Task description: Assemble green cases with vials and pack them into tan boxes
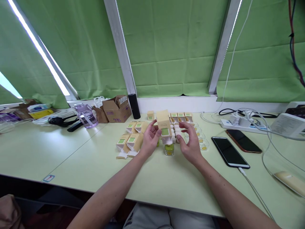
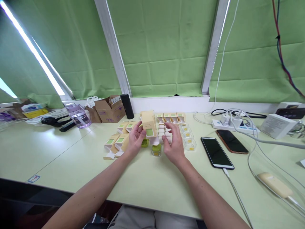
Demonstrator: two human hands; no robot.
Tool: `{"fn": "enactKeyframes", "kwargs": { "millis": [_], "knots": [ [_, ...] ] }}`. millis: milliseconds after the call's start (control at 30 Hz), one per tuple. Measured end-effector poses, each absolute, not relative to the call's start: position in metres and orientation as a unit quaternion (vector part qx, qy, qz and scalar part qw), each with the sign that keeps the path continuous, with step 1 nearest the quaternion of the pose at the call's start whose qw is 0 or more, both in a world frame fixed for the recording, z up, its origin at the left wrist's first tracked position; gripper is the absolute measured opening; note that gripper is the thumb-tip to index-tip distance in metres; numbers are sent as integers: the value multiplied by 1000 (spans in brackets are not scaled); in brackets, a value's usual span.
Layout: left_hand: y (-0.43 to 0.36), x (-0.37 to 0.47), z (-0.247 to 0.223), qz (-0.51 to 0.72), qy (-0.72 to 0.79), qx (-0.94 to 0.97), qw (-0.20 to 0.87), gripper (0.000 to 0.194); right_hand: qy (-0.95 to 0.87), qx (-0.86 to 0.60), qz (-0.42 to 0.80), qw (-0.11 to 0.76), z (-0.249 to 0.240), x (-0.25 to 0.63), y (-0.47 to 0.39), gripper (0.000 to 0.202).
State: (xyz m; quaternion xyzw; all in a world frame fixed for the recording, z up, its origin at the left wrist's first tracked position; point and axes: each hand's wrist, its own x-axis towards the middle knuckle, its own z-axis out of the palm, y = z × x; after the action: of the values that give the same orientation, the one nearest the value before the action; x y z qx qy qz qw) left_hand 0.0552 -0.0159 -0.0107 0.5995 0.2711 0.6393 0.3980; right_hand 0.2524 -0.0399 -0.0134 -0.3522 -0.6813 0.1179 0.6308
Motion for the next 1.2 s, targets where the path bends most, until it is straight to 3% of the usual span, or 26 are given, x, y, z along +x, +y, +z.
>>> {"fn": "enactKeyframes", "kwargs": {
  "millis": [233, 700, 967, 1100, 1200],
  "knots": [
    [-15, 55, -5, 681, 315, 562, 349, 80, -706, -326, 108, 620, -15, 252, -39, 43],
    [-33, 64, 11, 629, 370, 549, 407, 61, -728, -288, 197, 590, -18, 247, -42, 45],
    [-29, 64, 4, 593, 365, 581, 422, 61, -715, -291, 255, 582, -20, 246, -42, 38],
    [-28, 61, -3, 590, 336, 624, 385, 54, -691, -292, 279, 599, -19, 246, -40, 33],
    [-26, 56, -7, 601, 319, 669, 299, 51, -673, -297, 300, 607, -19, 247, -38, 32]
  ]
}}
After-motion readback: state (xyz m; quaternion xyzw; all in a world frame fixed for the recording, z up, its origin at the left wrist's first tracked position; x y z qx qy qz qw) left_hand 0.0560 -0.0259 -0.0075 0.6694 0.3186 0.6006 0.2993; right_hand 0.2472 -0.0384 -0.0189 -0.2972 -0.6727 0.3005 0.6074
